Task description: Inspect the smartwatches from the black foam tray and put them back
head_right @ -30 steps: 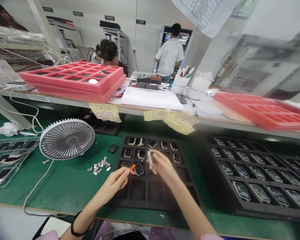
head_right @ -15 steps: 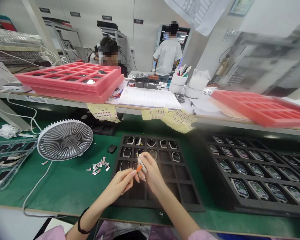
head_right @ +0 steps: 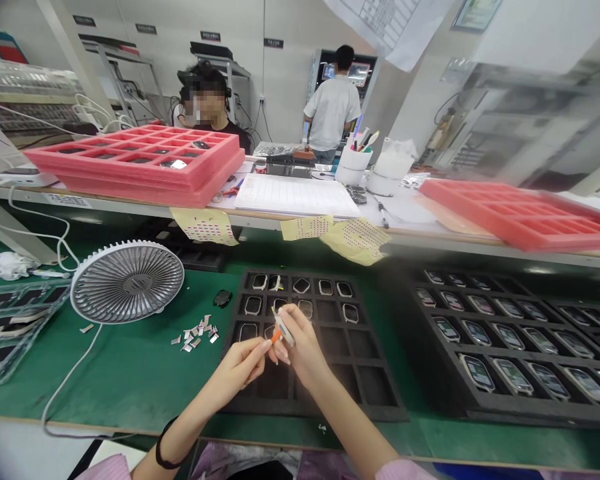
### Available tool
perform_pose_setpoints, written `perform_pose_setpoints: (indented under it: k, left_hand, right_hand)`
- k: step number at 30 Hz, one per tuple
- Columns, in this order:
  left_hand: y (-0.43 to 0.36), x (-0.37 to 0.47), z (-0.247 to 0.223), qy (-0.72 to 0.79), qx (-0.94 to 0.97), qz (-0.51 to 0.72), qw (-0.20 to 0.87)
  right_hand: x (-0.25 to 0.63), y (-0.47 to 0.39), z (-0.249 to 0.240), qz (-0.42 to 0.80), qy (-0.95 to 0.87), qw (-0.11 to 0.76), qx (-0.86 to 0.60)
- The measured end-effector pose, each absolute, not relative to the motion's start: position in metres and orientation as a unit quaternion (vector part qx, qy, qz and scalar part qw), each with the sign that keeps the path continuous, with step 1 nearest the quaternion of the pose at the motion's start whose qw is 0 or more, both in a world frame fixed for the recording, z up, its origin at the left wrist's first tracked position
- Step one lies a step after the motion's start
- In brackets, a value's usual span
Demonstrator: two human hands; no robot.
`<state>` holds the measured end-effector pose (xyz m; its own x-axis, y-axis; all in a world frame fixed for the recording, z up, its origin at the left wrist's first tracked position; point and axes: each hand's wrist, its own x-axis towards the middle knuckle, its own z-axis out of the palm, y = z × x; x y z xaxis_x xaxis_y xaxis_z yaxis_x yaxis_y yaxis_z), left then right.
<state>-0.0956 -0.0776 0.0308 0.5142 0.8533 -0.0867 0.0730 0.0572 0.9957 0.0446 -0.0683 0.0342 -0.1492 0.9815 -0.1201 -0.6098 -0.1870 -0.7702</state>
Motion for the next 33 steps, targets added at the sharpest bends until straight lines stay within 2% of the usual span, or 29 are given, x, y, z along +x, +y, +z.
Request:
perform_pose_setpoints:
  k: [6,13,20,28,33]
  left_hand:
    - [-0.078,-0.097,0.031,0.375,0.614,0.325,0.614]
    - [-0.078,-0.103,0.038,0.389,0.627,0.307,0.601]
    - [-0.08,-0.099,0.033,0.357,0.602,0.339,0.629]
    - [-0.08,-0.098,0.022,0.35,0.576,0.35,0.651]
    - [-0.076,-0.093,0.028,0.382,0.547,0.37,0.647]
  right_hand:
    - [0.042,-0.068,0.034,0.71,-0.283,0.563,-0.315]
    - [0.045,-0.073,0.037,0.595,-0.404,0.571,-0.396]
    - [0.039,-0.07,0.033,0.738,-0.286,0.543,-0.281]
    - [0.036,-0.07,0.026,0.756,-0.229,0.542,-0.287]
    - [0.033,-0.076,0.026,0.682,-0.253,0.586,-0.356]
